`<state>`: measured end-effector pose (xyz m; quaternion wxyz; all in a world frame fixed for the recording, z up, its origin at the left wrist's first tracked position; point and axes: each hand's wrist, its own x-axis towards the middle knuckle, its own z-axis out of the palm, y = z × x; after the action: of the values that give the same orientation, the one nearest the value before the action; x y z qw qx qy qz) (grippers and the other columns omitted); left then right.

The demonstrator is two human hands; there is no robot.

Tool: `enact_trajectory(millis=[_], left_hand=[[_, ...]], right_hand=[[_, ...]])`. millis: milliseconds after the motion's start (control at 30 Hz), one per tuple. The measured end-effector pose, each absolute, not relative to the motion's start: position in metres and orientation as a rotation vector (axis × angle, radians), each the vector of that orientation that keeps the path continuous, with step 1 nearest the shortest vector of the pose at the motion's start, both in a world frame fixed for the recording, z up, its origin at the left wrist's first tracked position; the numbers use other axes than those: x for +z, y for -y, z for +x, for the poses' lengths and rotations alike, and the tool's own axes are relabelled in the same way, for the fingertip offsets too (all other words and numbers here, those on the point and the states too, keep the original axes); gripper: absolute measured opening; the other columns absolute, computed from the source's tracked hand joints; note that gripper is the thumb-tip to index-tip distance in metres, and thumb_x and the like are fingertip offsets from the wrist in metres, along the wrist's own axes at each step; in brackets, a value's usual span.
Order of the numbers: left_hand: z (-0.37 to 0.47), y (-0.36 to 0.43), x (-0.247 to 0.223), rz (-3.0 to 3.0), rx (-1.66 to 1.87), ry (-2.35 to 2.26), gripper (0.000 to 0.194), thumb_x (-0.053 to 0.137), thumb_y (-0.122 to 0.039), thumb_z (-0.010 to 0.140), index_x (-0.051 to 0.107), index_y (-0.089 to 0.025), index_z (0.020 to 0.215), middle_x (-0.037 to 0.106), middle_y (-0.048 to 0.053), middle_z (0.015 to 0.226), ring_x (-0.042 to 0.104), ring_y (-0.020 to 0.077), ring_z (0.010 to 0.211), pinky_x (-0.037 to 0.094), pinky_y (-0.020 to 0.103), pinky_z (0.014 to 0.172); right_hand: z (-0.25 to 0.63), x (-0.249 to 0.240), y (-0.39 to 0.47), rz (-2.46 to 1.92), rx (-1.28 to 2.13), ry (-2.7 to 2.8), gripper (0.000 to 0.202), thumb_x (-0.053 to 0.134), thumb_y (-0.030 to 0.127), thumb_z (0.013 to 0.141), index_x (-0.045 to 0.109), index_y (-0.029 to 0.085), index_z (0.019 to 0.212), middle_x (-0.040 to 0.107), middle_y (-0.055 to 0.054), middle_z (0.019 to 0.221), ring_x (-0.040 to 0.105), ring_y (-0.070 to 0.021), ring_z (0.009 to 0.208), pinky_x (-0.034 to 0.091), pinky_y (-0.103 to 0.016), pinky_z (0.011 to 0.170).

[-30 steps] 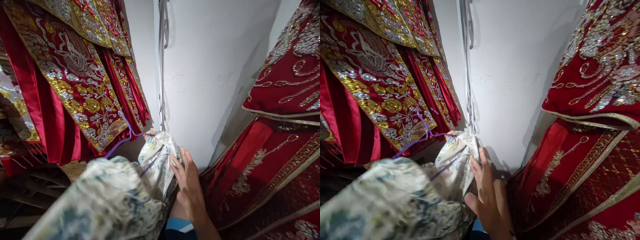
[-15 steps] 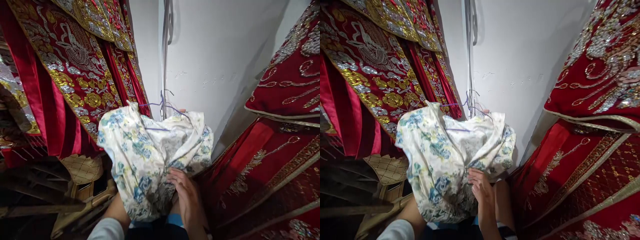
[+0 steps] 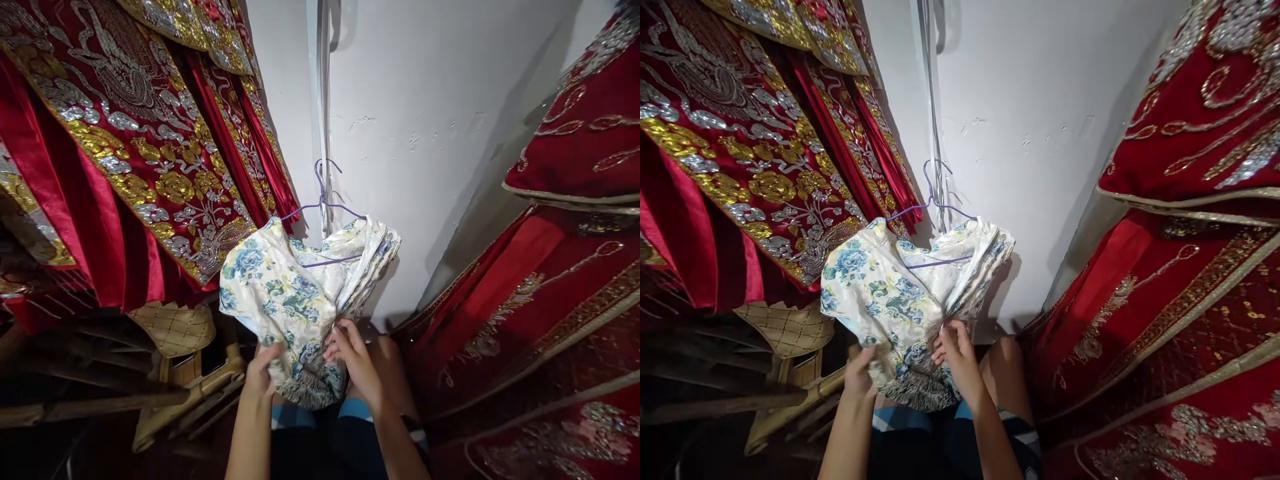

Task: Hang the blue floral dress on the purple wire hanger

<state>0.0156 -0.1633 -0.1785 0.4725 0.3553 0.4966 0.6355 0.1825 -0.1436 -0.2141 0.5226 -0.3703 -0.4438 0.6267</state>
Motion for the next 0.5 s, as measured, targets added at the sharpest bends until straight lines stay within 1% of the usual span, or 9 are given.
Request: enact_trajectory(millis=[100, 167, 233, 300, 433, 467, 500], left_hand=[[0.022, 0.166, -0.182, 0.665, 1.471, -1.187, 0.054, 0.077, -0.022, 0.055, 0.067, -0.021, 0.109, 0.074, 0.008, 0.095, 0.072, 0.0327, 0.095, 0.060, 0.044, 0.082], [0.027, 0.163, -0.186, 0.578, 1.502, -1.217, 0.051, 0.071, -0.018, 0.055, 0.064, -0.021, 0.106, 0.073, 0.008, 0.100, 0.071, 0.0304, 0.099, 0.058, 0.041, 0.083], [0.027, 0.157, -0.190, 0.556, 1.551, -1.238, 0.044, 0.069, -0.018, 0.057, 0.062, -0.020, 0.100, 0.072, 0.008, 0.099, 0.070, 0.0294, 0.101, 0.057, 0.039, 0.083], [0.021, 0.153, -0.195, 0.567, 1.673, -1.281, 0.036, 0.068, -0.021, 0.061, 0.061, -0.020, 0.096, 0.070, 0.007, 0.097, 0.068, 0.0276, 0.101, 0.056, 0.037, 0.083], [0.013, 0.151, -0.205, 0.671, 2.195, -1.510, 0.027, 0.063, -0.027, 0.077, 0.059, -0.022, 0.103, 0.064, 0.007, 0.107, 0.062, 0.0222, 0.105, 0.050, 0.034, 0.091], [0.015, 0.152, -0.209, 0.763, 2.236, -1.550, 0.024, 0.063, -0.027, 0.080, 0.058, -0.022, 0.103, 0.063, 0.007, 0.107, 0.061, 0.0213, 0.104, 0.049, 0.034, 0.091], [0.020, 0.153, -0.212, 0.899, 2.188, -1.552, 0.021, 0.063, -0.027, 0.082, 0.059, -0.022, 0.102, 0.062, 0.006, 0.105, 0.061, 0.0209, 0.102, 0.049, 0.033, 0.091]], right_hand=[[0.178, -0.211, 0.125, -0.889, 1.396, 1.153, 0.037, 0.065, 0.061, 0.083, 0.056, 0.025, 0.084, 0.056, 0.002, 0.063, 0.054, -0.0175, 0.054, 0.044, -0.032, 0.055], [0.180, -0.208, 0.117, -0.914, 1.323, 1.192, 0.037, 0.065, 0.058, 0.083, 0.055, 0.024, 0.076, 0.051, 0.003, 0.059, 0.047, -0.0154, 0.053, 0.038, -0.030, 0.053], [0.187, -0.207, 0.117, -0.937, 1.292, 1.214, 0.035, 0.063, 0.053, 0.085, 0.055, 0.023, 0.069, 0.047, 0.003, 0.057, 0.044, -0.0144, 0.053, 0.034, -0.028, 0.052], [0.195, -0.207, 0.124, -0.962, 1.284, 1.195, 0.034, 0.060, 0.047, 0.087, 0.056, 0.022, 0.065, 0.045, 0.003, 0.054, 0.042, -0.0142, 0.053, 0.032, -0.028, 0.052], [0.200, -0.205, 0.141, -1.000, 1.305, 1.162, 0.031, 0.060, 0.043, 0.085, 0.063, 0.021, 0.065, 0.044, 0.002, 0.051, 0.037, -0.0135, 0.049, 0.027, -0.029, 0.050], [0.199, -0.203, 0.142, -1.002, 1.317, 1.193, 0.030, 0.060, 0.042, 0.085, 0.066, 0.021, 0.066, 0.046, 0.002, 0.051, 0.037, -0.0138, 0.049, 0.027, -0.029, 0.050], [0.197, -0.201, 0.143, -1.004, 1.330, 1.238, 0.029, 0.059, 0.041, 0.086, 0.068, 0.021, 0.066, 0.048, 0.001, 0.051, 0.038, -0.0142, 0.048, 0.028, -0.030, 0.050]])
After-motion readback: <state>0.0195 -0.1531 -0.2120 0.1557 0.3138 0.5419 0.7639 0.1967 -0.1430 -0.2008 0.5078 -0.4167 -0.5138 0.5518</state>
